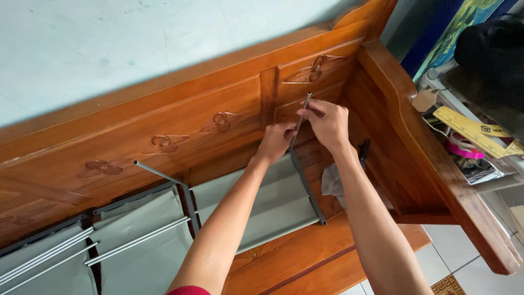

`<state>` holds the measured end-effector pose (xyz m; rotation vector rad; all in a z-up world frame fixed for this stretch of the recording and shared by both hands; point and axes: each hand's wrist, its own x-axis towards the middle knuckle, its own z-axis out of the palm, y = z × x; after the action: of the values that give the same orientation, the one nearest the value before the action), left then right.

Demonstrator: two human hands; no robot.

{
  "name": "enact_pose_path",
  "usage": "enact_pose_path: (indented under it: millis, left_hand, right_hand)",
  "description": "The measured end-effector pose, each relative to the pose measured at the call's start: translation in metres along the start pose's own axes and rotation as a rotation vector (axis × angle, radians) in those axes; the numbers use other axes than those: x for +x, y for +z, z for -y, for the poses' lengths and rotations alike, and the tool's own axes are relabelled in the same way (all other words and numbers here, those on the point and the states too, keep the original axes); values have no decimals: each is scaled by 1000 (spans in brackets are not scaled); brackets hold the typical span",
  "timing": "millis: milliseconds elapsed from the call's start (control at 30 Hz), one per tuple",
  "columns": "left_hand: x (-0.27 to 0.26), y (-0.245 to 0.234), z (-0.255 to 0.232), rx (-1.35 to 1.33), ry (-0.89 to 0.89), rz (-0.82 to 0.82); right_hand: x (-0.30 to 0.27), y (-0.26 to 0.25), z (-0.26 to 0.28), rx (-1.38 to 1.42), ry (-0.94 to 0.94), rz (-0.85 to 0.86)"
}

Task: The person wipes metal rods with a cloth, then inserts them into slots on a fabric-covered frame. They continue inserting rods into multiple frames and adjust the fabric edges. The work is performed on a wooden surface with several identical frames laid out.

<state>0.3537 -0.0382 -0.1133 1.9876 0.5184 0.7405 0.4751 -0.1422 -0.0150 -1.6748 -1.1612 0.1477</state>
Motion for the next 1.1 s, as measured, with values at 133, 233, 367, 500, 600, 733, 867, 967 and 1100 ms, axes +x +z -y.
enact_pose_path:
  millis: [133, 233, 367, 500, 600, 733, 867, 967, 1100]
  left_hand:
    - [2, -1, 1, -21, -24, 16]
    - [4, -2, 2, 10, 30, -12]
    - [2, -1, 4, 30, -103, 58]
    - [4, 2, 9, -16, 27, -30]
    - [4, 3, 17, 20, 32, -29]
    - [3, 5, 17, -30, -52, 12]
    - [7, -1, -11, -207, 122, -51]
    - [14, -11, -41, -207, 125, -127]
    - [22, -21, -72, -25, 294, -259]
  right_hand:
    - [3, 2, -5, 17, -27, -5]
    - [4, 4, -8, -1, -96, -16]
    - [5, 7, -14, 15, -113, -22]
    - [9, 7, -16, 31, -141, -23]
    - [10, 9, -15, 8, -145, -32]
    - [1, 8, -14, -8, -102, -43]
    - [-4, 5, -10, -56, -77, -86]
    - [-4, 3, -8, -54, -23, -58]
    - [-4, 7, -6, -72, -121, -119]
